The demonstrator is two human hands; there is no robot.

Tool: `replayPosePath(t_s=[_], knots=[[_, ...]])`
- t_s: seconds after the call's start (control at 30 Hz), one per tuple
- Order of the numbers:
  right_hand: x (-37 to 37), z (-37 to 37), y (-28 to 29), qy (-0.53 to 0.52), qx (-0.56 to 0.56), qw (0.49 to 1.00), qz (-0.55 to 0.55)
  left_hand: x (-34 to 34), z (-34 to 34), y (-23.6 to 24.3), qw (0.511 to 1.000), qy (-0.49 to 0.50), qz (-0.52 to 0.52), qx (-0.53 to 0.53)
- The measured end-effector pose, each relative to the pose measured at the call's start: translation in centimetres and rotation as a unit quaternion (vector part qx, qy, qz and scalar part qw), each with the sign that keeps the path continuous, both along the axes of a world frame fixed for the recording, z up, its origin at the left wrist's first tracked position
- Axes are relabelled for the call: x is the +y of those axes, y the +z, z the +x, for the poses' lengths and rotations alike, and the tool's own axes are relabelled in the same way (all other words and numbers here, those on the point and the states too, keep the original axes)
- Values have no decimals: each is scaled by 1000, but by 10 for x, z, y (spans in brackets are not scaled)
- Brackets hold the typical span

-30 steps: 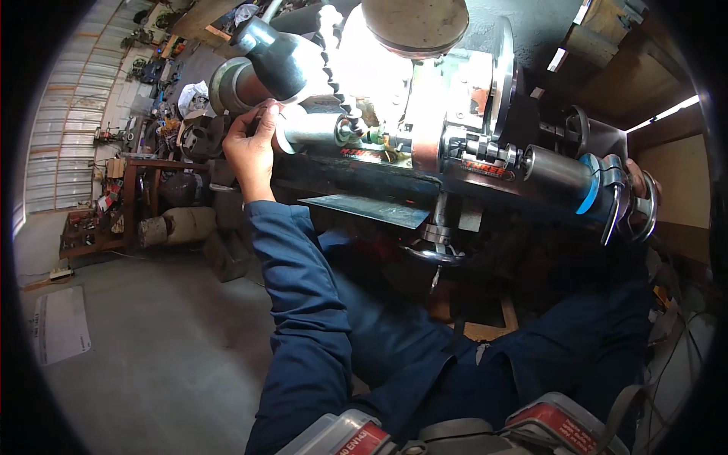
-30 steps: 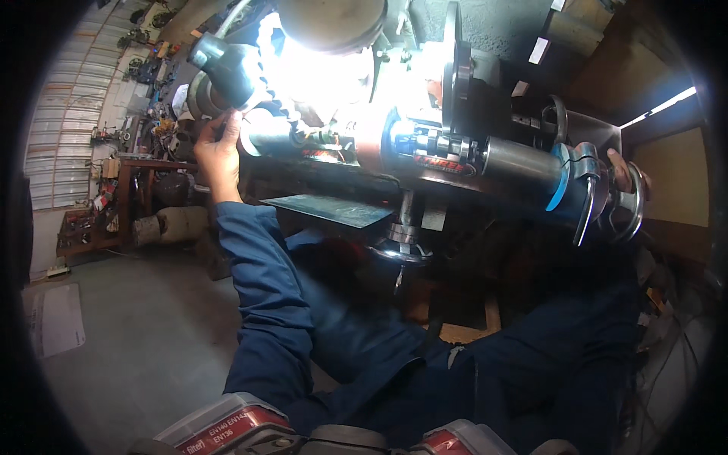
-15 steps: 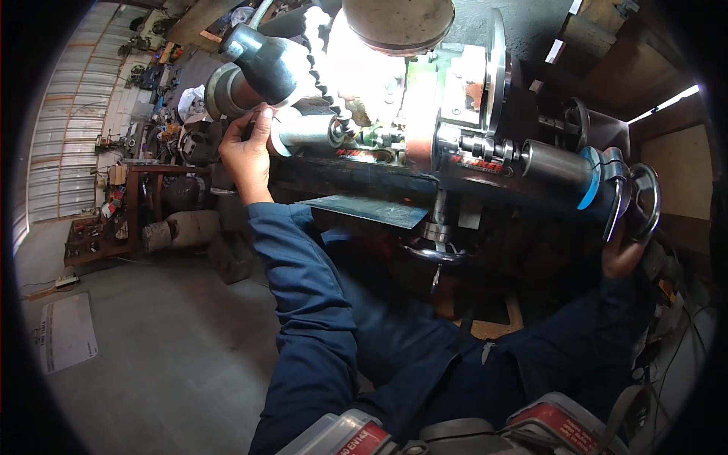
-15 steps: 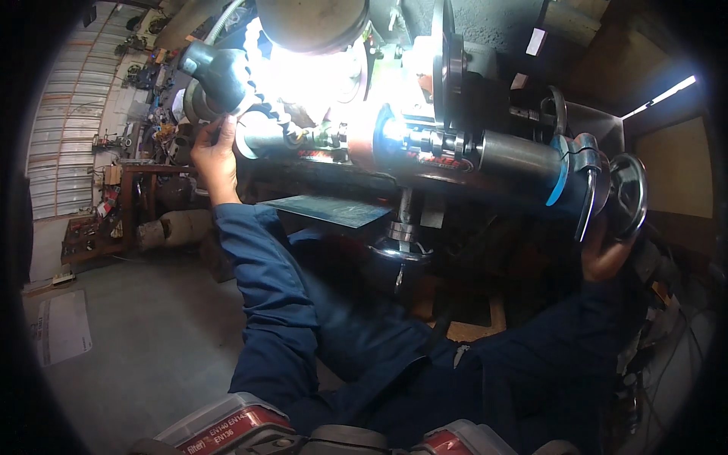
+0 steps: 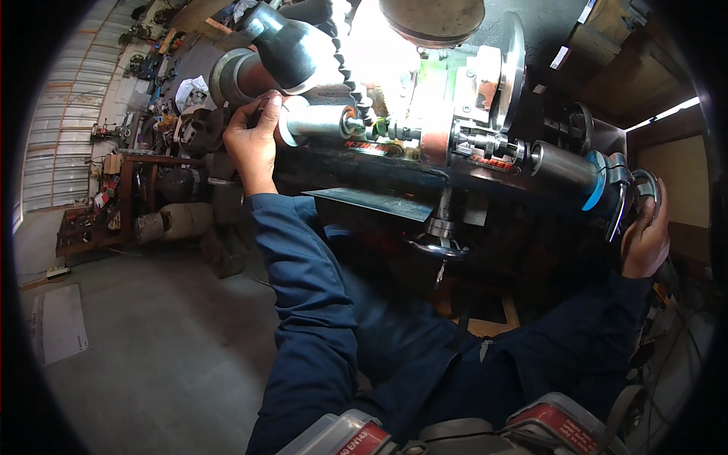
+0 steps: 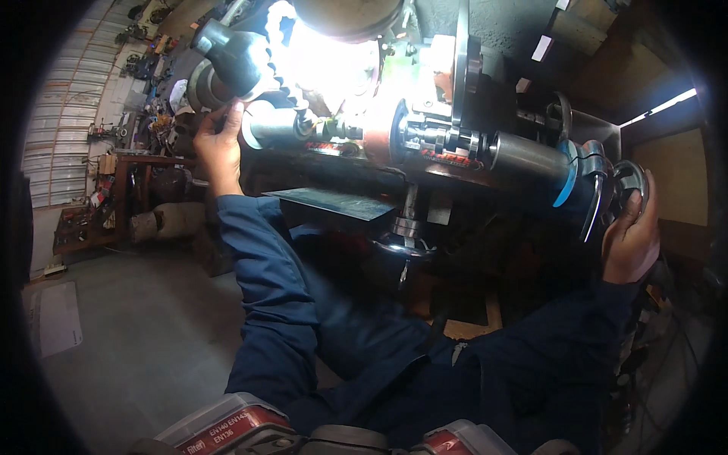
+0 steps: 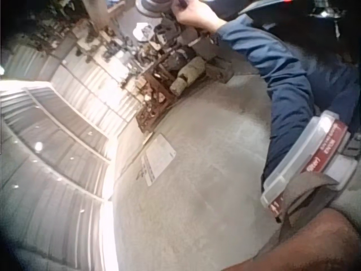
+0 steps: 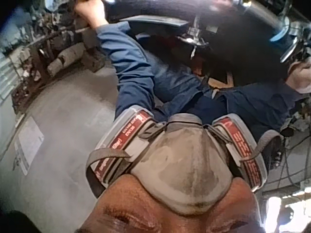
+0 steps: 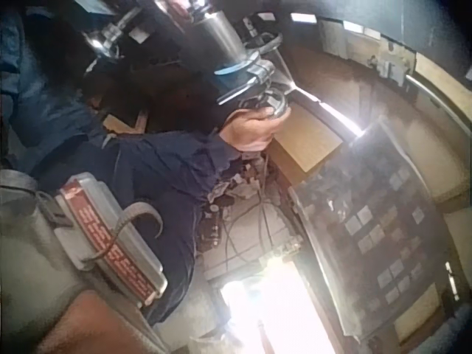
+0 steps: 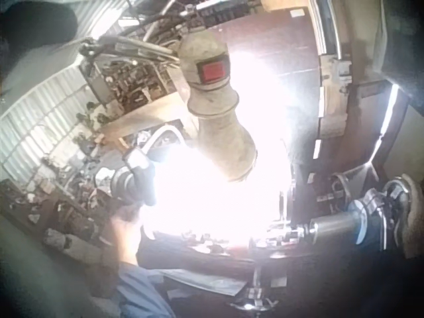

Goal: The person grinds a metal shaft using a lathe machine, measures the component with digital calipers, and turns the machine handwheels and levers to shape the part.

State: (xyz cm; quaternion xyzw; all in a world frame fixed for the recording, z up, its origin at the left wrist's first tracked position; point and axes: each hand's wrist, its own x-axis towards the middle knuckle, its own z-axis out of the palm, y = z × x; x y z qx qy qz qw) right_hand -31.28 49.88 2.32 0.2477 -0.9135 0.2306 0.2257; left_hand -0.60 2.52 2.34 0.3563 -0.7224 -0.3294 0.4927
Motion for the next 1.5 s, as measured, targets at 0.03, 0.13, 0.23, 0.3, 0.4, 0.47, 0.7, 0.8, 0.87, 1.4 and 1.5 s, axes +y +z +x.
replayPosePath(t_s=[0.03,0.13,0.23,0.3,0.4,0.47,0.7,0.8,0.87,1.4,1.5], knots=[[2,-3,2,-8,-19,999,30,-2,1,-1,1000,6,-1,-8],[0,-13,19,7,-59,994,88,-2,4,-2,1000,6,-1,-6],[-3,-31,29,43,-99,987,119,5,0,2,1000,2,2,-1],[-8,-45,33,61,-130,981,130,8,0,5,1000,9,3,-7],[-10,-73,31,118,-202,963,135,3,2,3,1000,17,13,-1],[-11,-89,31,155,-240,949,134,-4,4,-2,1000,-1,17,4],[-32,-132,26,190,-499,833,143,-7,5,-3,999,-17,20,21],[-46,-147,19,112,-595,773,187,-5,7,0,1000,-13,15,18],[-40,-167,7,45,-615,748,244,-9,5,-4,1000,-20,8,22],[-12,-129,29,134,-363,906,171,-12,12,-7,999,21,-1,-26],[-3,-105,26,175,-197,953,146,-6,13,0,999,21,23,-34]])
